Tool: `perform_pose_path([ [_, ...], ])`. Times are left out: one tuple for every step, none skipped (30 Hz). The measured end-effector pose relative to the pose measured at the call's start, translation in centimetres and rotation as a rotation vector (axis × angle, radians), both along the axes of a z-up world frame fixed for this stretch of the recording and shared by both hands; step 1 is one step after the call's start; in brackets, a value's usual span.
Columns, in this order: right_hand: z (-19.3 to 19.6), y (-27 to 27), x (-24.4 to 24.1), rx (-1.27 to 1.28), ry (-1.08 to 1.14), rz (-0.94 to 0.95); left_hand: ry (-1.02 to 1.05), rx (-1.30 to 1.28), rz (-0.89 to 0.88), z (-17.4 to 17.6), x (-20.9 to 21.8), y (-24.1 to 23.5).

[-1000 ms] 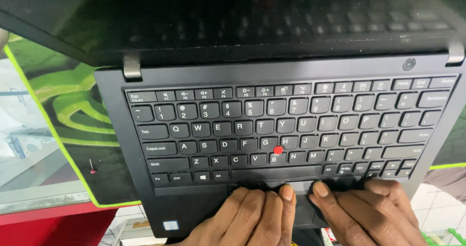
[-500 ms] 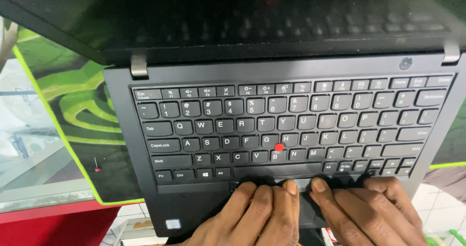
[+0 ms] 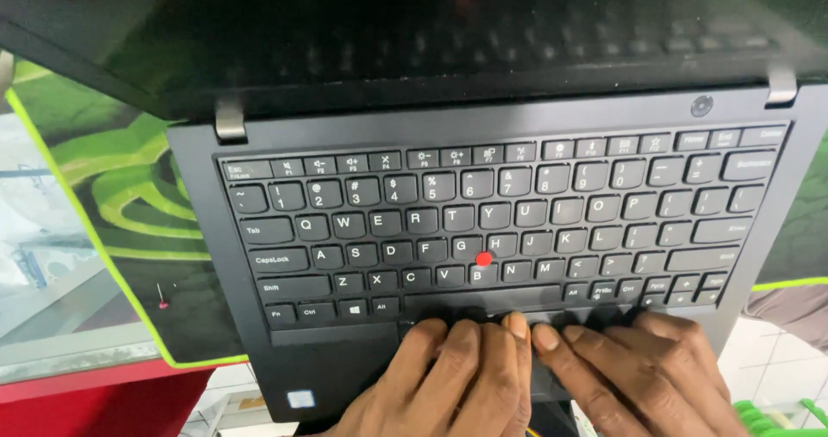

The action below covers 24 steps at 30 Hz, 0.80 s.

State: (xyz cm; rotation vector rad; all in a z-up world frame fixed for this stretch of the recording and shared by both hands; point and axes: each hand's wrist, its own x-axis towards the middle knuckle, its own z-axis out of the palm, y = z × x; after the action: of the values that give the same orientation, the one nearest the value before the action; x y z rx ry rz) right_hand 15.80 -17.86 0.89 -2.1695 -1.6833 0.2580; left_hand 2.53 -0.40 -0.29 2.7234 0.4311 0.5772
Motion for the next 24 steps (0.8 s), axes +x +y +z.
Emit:
perform_pose_path([
  [0.2, 0.2, -0.1, -0.003, 0.006, -0.002, 0.006, -0.003, -0.002, -0.1, -0.5, 0.2],
  [0.5, 0.5, -0.2, -0.009, 0.030, -0.041, 0.037, -0.001, -0.109, -0.1, -1.1, 0.4],
  [0.8, 0.8, -0.2, -0.009, 0.047, -0.078, 0.062, 0.007, -0.214, -0.2, -1.5, 0.7],
  [0.6, 0.8, -0.2, -0.006, 0.046, -0.078, 0.060, 0.010, -0.215, -0.3, -1.4, 0.6],
  [0.4, 0.9, -0.2, 0.019, 0.032, -0.077, 0.034, -0.002, -0.213, -0.3, -1.4, 0.6],
  [0.2, 0.9, -0.2, 0.044, 0.019, -0.076, 0.007, -0.015, -0.211, -0.4, -1.3, 0.6],
  [0.0, 1.0, -0.1, 0.046, 0.018, -0.077, 0.006, -0.013, -0.211, -0.2, -1.4, 0.5],
  [-0.1, 1.1, 0.0, 0.078, 0.028, -0.068, 0.001, -0.092, -0.206, -0.2, -1.6, 0.5],
  [-0.3, 1.0, 0.0, 0.106, 0.043, -0.058, 0.000, -0.175, -0.198, 0.0, -1.8, 0.3],
  [0.0, 1.3, -0.1, 0.106, 0.047, -0.057, 0.003, -0.176, -0.196, 0.1, -1.8, -0.1],
  [0.3, 1.5, -0.3, 0.113, 0.064, -0.068, -0.001, -0.206, -0.144, 0.2, -1.8, -0.3],
  [0.6, 1.8, -0.3, 0.121, 0.081, -0.078, -0.005, -0.236, -0.093, 0.3, -1.7, -0.5],
  [0.9, 1.6, -0.4, 0.128, 0.079, -0.082, -0.006, -0.229, -0.097, 0.6, -1.7, -0.7],
  [1.2, 1.5, -0.5, 0.083, 0.087, -0.079, 0.023, -0.282, -0.076, 0.9, -1.8, -0.8],
  [1.5, 1.2, -0.7, 0.034, 0.100, -0.076, 0.058, -0.339, -0.053, 1.2, -2.0, -1.0],
  [1.6, 0.9, -1.1, 0.037, 0.103, -0.078, 0.061, -0.336, -0.055, 1.2, -2.1, -1.0],
  [1.8, 0.6, -1.4, 0.009, 0.107, -0.103, 0.062, -0.356, -0.072, 1.3, -2.3, -1.1],
  [1.9, 0.3, -1.8, -0.020, 0.111, -0.128, 0.063, -0.377, -0.089, 1.4, -2.5, -1.1],
  [1.7, 0.3, -1.9, -0.015, 0.112, -0.129, 0.063, -0.371, -0.089, 1.2, -2.8, -0.8],
  [1.6, 0.2, -2.0, 0.015, 0.080, -0.130, 0.053, -0.284, -0.173, 1.2, -3.0, -0.4],
  [1.5, 0.2, -2.1, 0.045, 0.045, -0.132, 0.039, -0.197, -0.257, 1.1, -3.3, -0.1],
  [1.0, -0.2, -1.9, 0.050, 0.044, -0.134, 0.038, -0.192, -0.258, 1.2, -3.6, -0.1],
  [0.6, -0.5, -1.8, 0.105, -0.013, -0.122, 0.050, -0.127, -0.258, 1.2, -3.9, -0.2],
  [0.2, -0.9, -1.7, 0.160, -0.069, -0.110, 0.061, -0.061, -0.258, 1.2, -4.3, -0.2],
])
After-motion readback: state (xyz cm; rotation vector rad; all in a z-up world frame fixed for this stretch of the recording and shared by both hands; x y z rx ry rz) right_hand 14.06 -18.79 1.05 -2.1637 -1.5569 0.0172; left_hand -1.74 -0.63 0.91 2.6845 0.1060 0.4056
